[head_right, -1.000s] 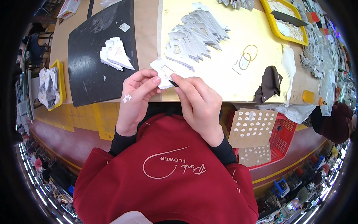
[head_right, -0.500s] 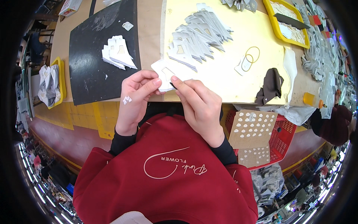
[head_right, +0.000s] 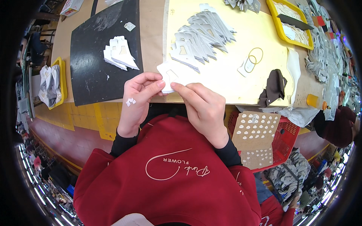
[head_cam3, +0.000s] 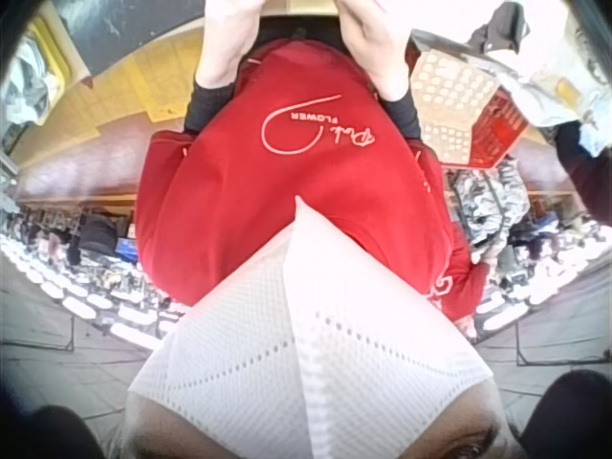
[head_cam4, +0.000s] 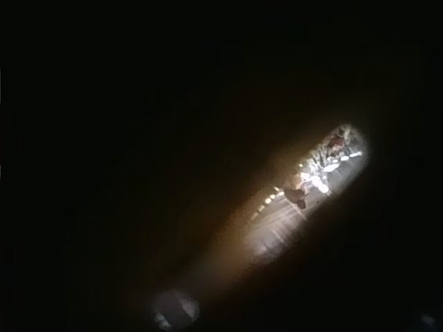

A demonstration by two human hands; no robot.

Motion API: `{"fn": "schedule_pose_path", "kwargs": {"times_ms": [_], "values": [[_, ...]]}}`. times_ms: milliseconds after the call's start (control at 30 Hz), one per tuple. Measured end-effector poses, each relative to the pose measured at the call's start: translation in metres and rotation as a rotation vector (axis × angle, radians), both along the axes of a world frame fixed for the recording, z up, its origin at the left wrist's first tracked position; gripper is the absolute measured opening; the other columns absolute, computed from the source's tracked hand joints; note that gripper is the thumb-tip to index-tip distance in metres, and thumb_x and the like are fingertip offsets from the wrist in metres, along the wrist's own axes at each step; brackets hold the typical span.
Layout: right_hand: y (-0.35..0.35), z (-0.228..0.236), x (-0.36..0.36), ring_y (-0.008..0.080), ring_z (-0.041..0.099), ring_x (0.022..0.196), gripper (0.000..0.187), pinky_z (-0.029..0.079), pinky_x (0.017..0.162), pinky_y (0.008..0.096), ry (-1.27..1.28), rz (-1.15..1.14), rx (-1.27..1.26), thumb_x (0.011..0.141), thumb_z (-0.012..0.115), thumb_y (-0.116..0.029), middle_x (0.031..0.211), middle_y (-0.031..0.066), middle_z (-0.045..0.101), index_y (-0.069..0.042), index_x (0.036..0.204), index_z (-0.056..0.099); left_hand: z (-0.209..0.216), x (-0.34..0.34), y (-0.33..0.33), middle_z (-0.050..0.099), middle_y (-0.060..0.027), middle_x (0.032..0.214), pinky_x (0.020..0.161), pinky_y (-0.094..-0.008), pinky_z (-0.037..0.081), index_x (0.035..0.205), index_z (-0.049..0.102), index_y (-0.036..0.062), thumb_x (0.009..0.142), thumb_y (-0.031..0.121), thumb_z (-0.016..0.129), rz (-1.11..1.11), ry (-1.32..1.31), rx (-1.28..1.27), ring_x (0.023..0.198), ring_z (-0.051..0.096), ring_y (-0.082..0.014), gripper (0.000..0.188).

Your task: The person repeatedly picks up small white paper pieces from a pile on a table and trims their edges with a small blade. The trimmed pieces are placed on a separate pile. The person continues this process throughout the clip.

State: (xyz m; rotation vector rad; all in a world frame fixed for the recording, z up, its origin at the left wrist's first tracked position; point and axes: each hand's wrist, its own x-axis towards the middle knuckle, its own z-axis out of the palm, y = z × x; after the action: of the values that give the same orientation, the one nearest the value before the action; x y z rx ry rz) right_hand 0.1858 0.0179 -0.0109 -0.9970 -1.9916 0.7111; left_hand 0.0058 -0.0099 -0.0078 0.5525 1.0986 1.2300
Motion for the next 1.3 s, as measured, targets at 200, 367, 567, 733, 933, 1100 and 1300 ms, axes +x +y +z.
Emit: {"fn": "schedule_pose_path", "kwargs": {"times_ms": [200,367,567,733,933,1100,1300], "values": [[-0.003,0.006,0.02,0.0188,0.064,0.069,0.024,0.05,0.064,0.0274,0.091,-0.136,-0.141,0.082,0.061,0.01,0.08,0.0117,0.066,0.001,0.103,0.069,-0.011,-0.006,0.0,0.067,-0.0054,0.088,0.071,-0.021,0.047,0.1,0.063,-0.0043,0.089,0.005,0.066,0.03,0.042,0.005,0.077,0.061,-0.0079,0.015],[0.025,0.015,0.077,0.0061,0.044,0.064,0.035,0.036,0.057,0.021,-0.058,-0.729,-0.246,0.091,0.057,0.0,0.077,0.0027,0.059,-0.001,0.126,0.061,-0.013,-0.015,0.004,0.067,-0.007,0.093,0.071,-0.0212,0.048,0.1,0.058,-0.0005,0.092,0.008,0.062,0.065,0.037,0.018,0.08,0.063,-0.0095,0.012],[-0.006,0.026,0.053,0.0084,0.057,0.069,0.037,0.045,0.061,0.0242,0.089,-0.458,-0.081,0.085,0.065,0.002,0.084,0.0058,0.064,-0.004,0.121,0.064,-0.009,0.0,0.01,0.067,-0.0155,0.104,0.08,-0.0235,0.051,0.114,0.048,-0.001,0.09,-0.001,0.062,-0.004,0.04,0.042,0.091,0.066,-0.0139,0.028],[-0.006,0.015,0.007,0.0188,0.062,0.066,0.031,0.049,0.058,0.0267,0.034,-0.065,-0.07,0.077,0.07,0.006,0.083,0.009,0.064,-0.004,0.106,0.071,0.008,0.013,0.008,0.066,-0.0161,0.109,0.086,-0.0255,0.052,0.12,0.048,-0.0055,0.087,-0.005,0.064,0.021,0.039,0.063,0.095,0.065,-0.0139,0.036],[-0.006,0.009,0.0,0.0165,0.062,0.066,0.026,0.049,0.056,0.0256,0.105,-0.083,-0.081,0.078,0.07,0.006,0.083,0.0086,0.064,-0.003,0.103,0.072,0.008,0.007,0.003,0.066,-0.0146,0.106,0.085,-0.0234,0.052,0.105,0.057,-0.0108,0.087,-0.003,0.067,-0.042,-0.064,0.033,0.096,0.064,-0.0128,0.022],[-0.009,0.012,0.0,0.0156,0.062,0.065,0.025,0.048,0.056,0.0247,0.121,-0.11,-0.096,0.079,0.07,0.006,0.083,0.0085,0.064,-0.002,0.102,0.072,0.008,0.01,0.001,0.066,-0.0142,0.105,0.085,-0.0231,0.052,0.108,0.057,-0.0108,0.087,-0.004,0.066,-0.047,-0.075,0.055,0.096,0.064,-0.0127,0.024],[-0.013,0.016,-0.005,0.0145,0.061,0.066,0.026,0.048,0.057,0.0242,0.125,-0.144,-0.097,0.079,0.07,0.007,0.083,0.008,0.064,-0.002,0.103,0.072,0.017,0.019,-0.003,0.065,-0.0139,0.108,0.088,-0.0247,0.051,0.11,0.057,-0.011,0.087,-0.006,0.065,0.037,-0.015,0.112,0.1,0.063,-0.0131,0.025]]}}
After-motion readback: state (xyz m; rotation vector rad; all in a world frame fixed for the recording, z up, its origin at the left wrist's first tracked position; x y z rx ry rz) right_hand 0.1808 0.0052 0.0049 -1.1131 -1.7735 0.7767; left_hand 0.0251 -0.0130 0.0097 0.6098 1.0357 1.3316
